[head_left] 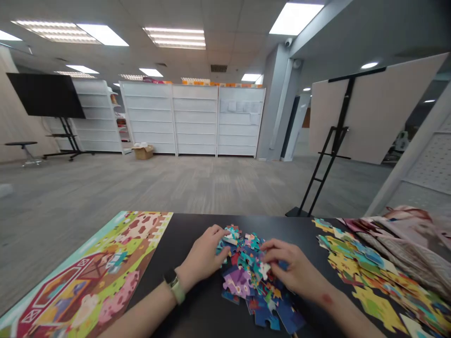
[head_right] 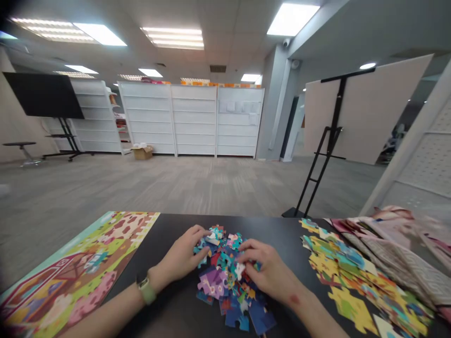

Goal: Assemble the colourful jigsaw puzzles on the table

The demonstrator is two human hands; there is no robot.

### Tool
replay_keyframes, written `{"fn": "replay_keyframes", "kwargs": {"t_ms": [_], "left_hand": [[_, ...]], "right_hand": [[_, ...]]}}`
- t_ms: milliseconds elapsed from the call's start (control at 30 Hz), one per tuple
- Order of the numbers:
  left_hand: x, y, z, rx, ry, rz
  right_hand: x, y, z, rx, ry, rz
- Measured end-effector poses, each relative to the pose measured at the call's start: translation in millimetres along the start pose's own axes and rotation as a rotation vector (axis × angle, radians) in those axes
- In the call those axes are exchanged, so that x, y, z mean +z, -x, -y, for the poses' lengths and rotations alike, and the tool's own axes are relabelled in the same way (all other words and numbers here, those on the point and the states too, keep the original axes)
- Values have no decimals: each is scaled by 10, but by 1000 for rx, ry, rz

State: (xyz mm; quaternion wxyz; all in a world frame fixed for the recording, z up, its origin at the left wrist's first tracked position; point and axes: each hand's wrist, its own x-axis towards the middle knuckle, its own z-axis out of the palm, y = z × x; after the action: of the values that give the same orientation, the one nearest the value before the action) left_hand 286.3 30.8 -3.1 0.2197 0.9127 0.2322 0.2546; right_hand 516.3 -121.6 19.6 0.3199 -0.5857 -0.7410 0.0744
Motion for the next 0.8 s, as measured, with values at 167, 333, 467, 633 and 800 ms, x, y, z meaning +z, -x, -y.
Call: {"fn": "replay_keyframes", "kwargs": {"t_ms": [167,333,467,633,800], "left_hand": [[216,-223,12,-42,-20,-27],[333,-227,41,-76,39,-48],[278,-197,68,-79,89,-85],[-2,-16,62,-15,175,-138],[-302,312,121,14,240,-158]], "right_hand": [[248,17,53,-1,-77,99],[254,18,129,13,-175,129],[223,14,182,74,-244,110],[276,-31,252,150,-314,1],[565,-118,620,17,-325,21]]}}
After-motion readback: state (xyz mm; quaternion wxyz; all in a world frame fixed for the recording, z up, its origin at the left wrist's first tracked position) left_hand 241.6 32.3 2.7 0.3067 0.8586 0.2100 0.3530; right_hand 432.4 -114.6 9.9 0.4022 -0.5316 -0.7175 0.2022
